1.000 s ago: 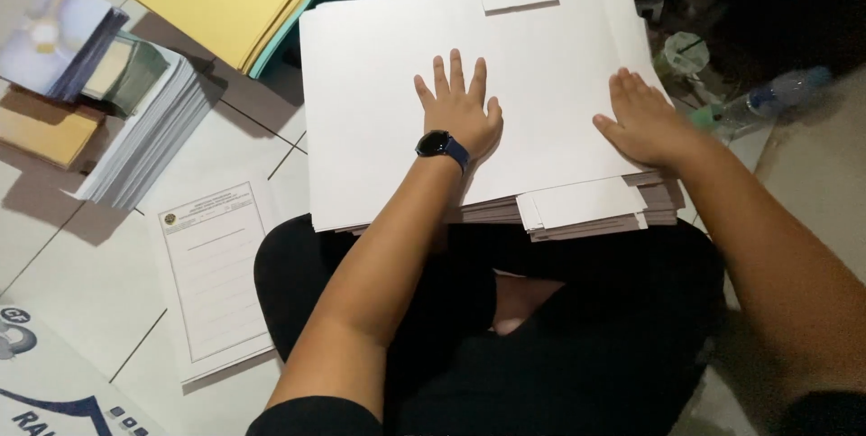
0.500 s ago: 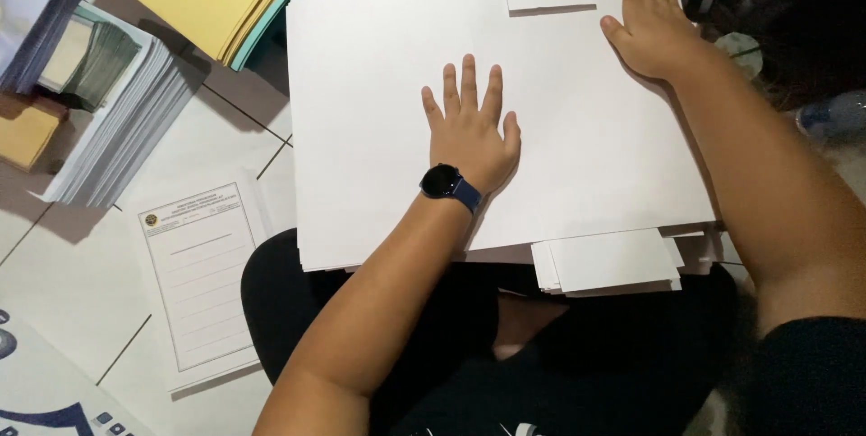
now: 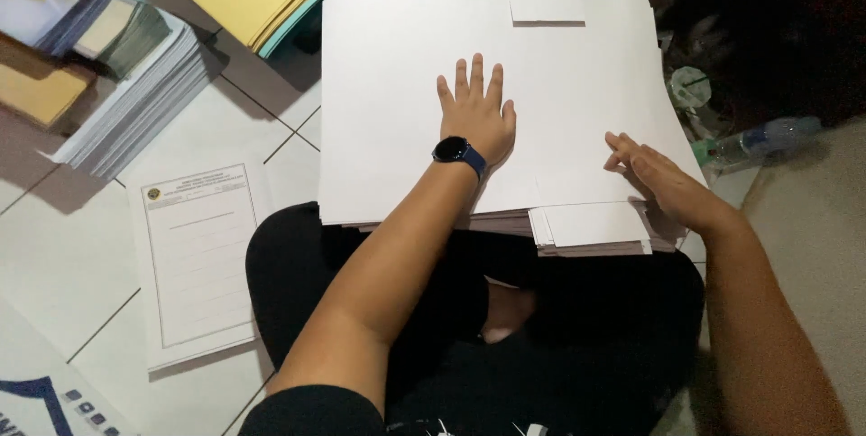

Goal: The person sits on the floor and repeatedly picks up printed sheets from a pile on the floor, places them onto a larger stack on their lap, and smooths them with both hands to align the edges.

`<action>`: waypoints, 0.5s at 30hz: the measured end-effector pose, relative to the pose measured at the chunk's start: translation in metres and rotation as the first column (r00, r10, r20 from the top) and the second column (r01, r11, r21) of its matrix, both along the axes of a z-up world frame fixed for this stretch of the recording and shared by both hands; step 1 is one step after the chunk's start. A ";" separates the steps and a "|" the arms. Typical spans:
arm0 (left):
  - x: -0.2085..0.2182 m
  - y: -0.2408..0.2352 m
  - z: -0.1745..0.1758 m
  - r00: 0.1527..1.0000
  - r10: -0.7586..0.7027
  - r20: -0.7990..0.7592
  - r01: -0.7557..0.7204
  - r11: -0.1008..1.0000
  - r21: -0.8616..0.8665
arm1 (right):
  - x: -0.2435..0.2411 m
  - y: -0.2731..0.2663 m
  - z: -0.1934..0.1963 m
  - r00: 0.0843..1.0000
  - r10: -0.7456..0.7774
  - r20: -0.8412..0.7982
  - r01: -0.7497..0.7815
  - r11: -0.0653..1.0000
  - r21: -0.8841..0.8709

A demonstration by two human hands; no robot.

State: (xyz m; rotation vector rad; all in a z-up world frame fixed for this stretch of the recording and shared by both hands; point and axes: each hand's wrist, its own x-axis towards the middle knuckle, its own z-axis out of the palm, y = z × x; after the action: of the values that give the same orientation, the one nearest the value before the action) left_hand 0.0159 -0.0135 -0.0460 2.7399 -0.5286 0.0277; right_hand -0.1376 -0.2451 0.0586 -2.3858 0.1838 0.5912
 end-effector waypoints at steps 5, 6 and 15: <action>-0.003 0.004 0.012 0.999 -0.017 -0.051 0.020 0.998 0.052 | -0.033 0.004 0.001 0.949 -0.278 0.148 0.170 0.847 0.504; -0.004 0.004 0.014 0.998 -0.016 -0.063 0.019 0.999 0.049 | -0.035 -0.002 0.001 0.966 -0.226 0.127 0.117 0.817 0.564; 0.000 0.004 0.011 0.997 -0.023 -0.071 0.025 0.999 0.024 | -0.024 0.012 -0.007 0.991 0.100 -0.086 -0.108 0.989 -0.099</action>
State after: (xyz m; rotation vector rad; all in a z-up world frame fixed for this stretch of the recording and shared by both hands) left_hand 0.0161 -0.0094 -0.0347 2.7471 -0.5455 -0.0824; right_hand -0.1620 -0.2331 0.0519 -2.4847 0.1285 0.7447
